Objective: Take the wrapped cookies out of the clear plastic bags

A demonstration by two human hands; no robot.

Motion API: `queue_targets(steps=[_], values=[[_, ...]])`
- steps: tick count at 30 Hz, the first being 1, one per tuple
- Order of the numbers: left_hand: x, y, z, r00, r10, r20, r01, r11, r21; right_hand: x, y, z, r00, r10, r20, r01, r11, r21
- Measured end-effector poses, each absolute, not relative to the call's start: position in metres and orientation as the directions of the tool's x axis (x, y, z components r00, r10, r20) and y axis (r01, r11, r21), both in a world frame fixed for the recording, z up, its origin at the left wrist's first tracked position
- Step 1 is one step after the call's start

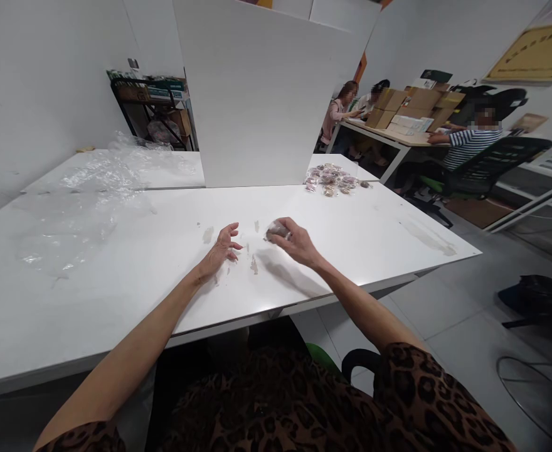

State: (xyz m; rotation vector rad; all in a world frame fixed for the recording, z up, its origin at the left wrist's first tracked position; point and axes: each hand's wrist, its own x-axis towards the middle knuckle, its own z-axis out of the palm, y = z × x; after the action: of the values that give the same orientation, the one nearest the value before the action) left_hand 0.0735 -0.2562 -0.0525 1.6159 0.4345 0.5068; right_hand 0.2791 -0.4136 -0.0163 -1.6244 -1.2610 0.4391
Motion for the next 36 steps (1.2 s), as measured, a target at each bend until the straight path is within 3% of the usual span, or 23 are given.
queue_targets(steps=[2, 5, 7, 10, 14, 23, 27, 30, 32, 36], values=[[0.072, -0.255, -0.052, 0.829, 0.556, 0.066, 0.005, -0.126, 0.992, 0.298, -0.419, -0.011, 0.364, 0.886, 0.288, 0.751, -0.096, -0.653], [0.07, -0.254, -0.053, 0.83, 0.552, 0.073, 0.011, -0.147, 0.989, 0.315, -0.427, -0.018, 0.323, 0.935, 0.144, 0.86, -0.227, -0.457], [0.07, -0.254, -0.053, 0.831, 0.551, 0.076, 0.01, -0.151, 0.989, 0.319, -0.431, -0.025, 0.312, 0.939, 0.145, 0.865, -0.217, -0.452], [0.07, -0.255, -0.052, 0.827, 0.558, 0.066, 0.029, -0.16, 0.987, 0.323, -0.439, -0.032, 0.341, 0.9, 0.27, 0.853, -0.176, -0.492], [0.068, -0.258, -0.047, 0.82, 0.57, 0.045, 0.074, -0.183, 0.98, 0.333, -0.447, -0.035, 0.371, 0.914, 0.165, 0.849, -0.262, -0.459], [0.073, -0.254, -0.055, 0.818, 0.572, 0.061, 0.044, -0.168, 0.985, 0.359, -0.458, -0.038, 0.534, 0.832, 0.152, 0.621, -0.264, -0.738], [0.071, -0.255, -0.054, 0.821, 0.569, 0.048, 0.051, -0.156, 0.986, 0.368, -0.46, -0.043, 0.659, 0.752, 0.016, 0.227, -0.179, -0.957], [0.071, -0.255, -0.053, 0.817, 0.576, 0.033, 0.054, -0.134, 0.99, 0.386, -0.45, -0.043, 0.735, 0.647, -0.203, -0.072, -0.223, -0.972], [0.072, -0.252, -0.054, 0.815, 0.579, 0.02, 0.045, -0.099, 0.994, 0.408, -0.434, -0.035, 0.785, 0.557, -0.272, -0.166, -0.234, -0.958], [0.077, -0.248, -0.055, 0.79, 0.613, 0.004, 0.021, -0.034, 0.999, 0.47, -0.39, -0.003, 0.87, 0.453, -0.196, -0.14, -0.154, -0.978]])
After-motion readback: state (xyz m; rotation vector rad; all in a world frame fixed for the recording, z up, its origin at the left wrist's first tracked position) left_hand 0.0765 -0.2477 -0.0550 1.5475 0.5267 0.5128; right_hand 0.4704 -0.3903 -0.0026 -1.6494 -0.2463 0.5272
